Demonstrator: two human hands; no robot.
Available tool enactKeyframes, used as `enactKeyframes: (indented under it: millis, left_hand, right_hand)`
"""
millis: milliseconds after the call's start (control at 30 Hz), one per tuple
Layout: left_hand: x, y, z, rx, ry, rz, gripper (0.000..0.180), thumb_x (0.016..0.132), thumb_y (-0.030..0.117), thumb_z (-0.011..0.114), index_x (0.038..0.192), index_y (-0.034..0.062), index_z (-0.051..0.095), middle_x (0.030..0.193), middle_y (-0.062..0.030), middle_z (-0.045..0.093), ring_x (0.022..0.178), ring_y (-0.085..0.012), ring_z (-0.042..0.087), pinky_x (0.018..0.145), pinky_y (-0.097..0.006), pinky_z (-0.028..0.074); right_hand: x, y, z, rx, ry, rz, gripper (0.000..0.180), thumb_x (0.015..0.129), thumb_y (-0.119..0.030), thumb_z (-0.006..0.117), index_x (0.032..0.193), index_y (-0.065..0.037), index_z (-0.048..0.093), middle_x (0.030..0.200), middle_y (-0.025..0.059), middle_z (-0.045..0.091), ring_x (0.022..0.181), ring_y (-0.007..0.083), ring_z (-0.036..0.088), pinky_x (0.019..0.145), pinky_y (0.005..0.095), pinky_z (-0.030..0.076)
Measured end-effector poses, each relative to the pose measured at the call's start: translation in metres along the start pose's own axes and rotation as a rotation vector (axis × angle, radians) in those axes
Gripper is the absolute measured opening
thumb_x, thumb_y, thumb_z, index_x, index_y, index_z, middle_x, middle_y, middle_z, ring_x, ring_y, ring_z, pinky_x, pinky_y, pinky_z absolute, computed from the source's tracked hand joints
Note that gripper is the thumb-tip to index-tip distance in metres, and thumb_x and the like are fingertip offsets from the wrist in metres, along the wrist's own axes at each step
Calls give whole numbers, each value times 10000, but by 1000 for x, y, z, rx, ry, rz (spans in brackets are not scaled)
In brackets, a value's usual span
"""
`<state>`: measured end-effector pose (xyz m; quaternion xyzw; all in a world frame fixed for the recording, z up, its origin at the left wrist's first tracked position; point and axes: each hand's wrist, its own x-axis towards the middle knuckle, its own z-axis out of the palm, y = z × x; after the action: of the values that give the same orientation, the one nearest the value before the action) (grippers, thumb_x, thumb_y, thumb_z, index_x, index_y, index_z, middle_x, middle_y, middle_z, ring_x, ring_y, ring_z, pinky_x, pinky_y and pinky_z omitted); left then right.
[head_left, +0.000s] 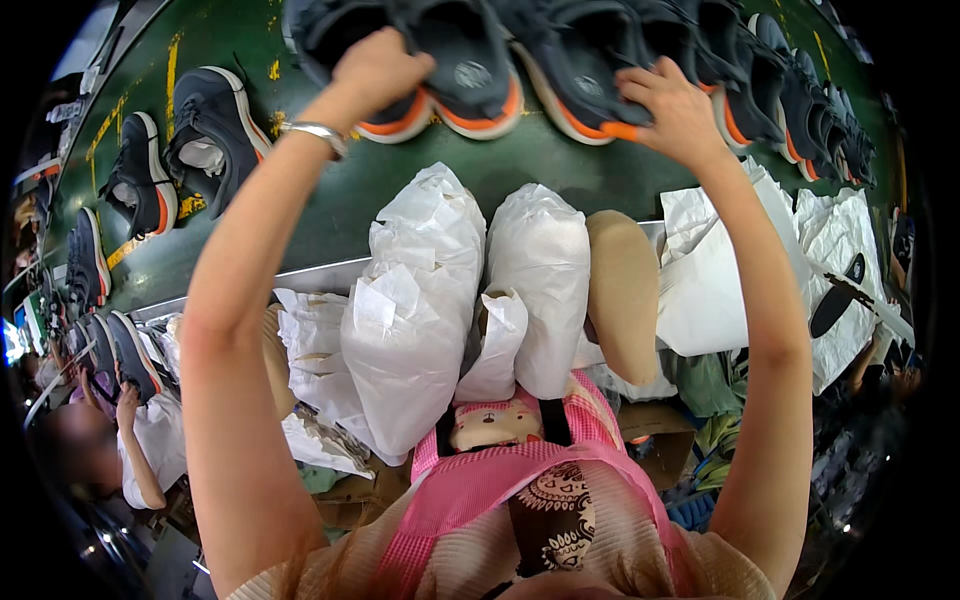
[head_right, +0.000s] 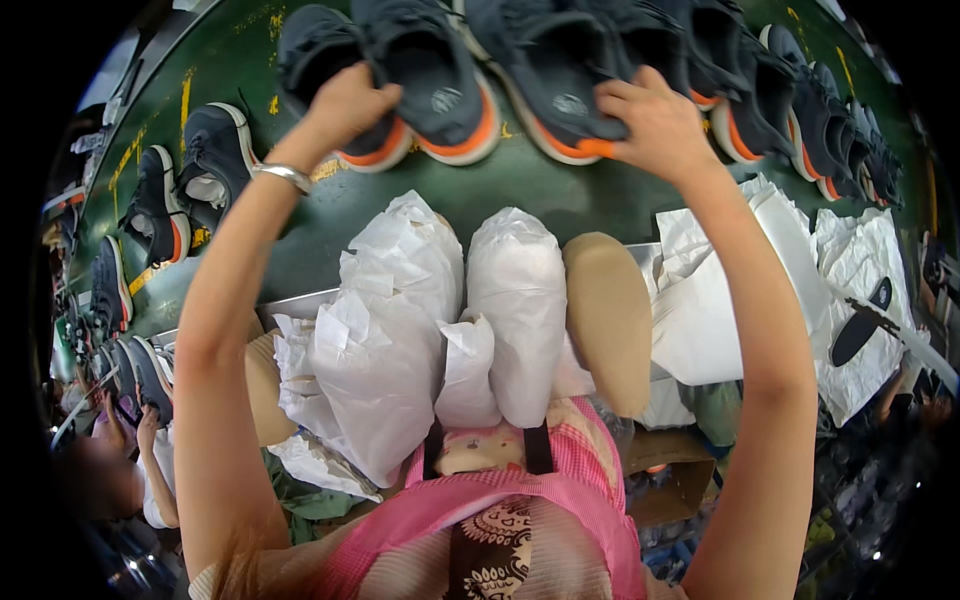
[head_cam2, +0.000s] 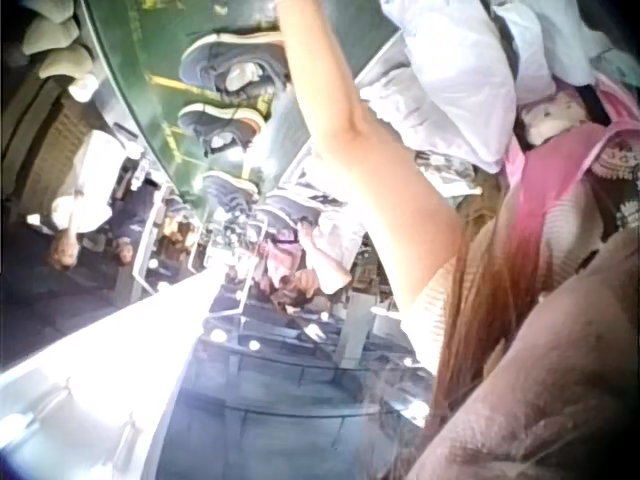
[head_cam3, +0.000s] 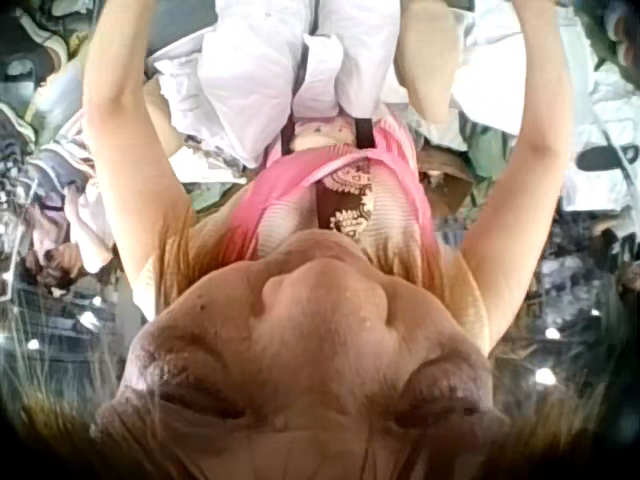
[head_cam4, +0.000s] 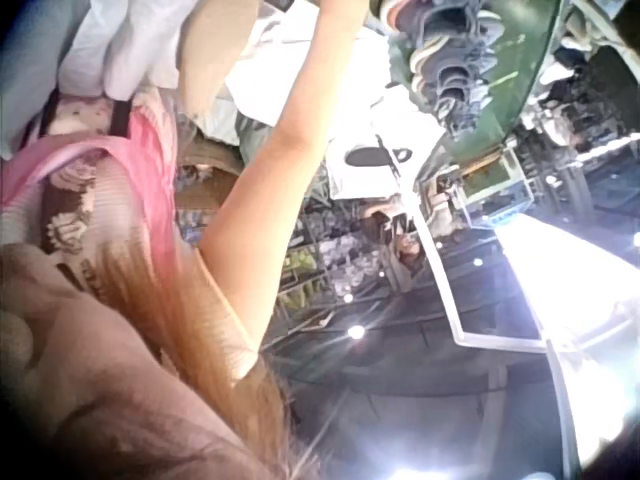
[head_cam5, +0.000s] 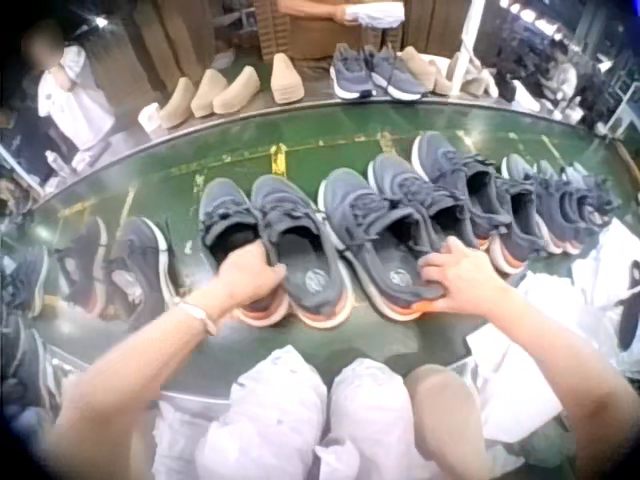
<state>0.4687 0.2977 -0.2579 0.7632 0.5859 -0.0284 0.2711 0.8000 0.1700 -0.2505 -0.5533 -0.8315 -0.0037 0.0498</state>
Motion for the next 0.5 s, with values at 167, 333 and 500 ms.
enactKeyframes:
  millis: [167,333,500]
  left_hand:
    - [-30,29,31,-161,-15,159,525,789,392,653,989,-88,584,986,-253,638,846,-340,636,792,-354,487]
    - [-41,-7,-15,119,792,536,328,840,273,653,1092,67,610,800,-124,662,714,-319,621,650,-388,493]
    - [-12,-51,-18,-300,228,224,294,872,214,632,1122,60,624,942,-84,656,764,-219,601,678,-280,473]
  right_hand:
    - [-23,11,-25,35,-85,147,327,713,-263,742,983,-99,659,1076,-18,646,993,211,567,789,336,500]
    - [42,-57,-53,593,197,139,255,797,-114,660,1044,-62,626,978,115,659,920,290,621,781,340,496]
    - [146,-125,15,421,507,-130,400,768,-191,687,1147,-99,600,1080,81,639,1032,261,585,873,360,469]
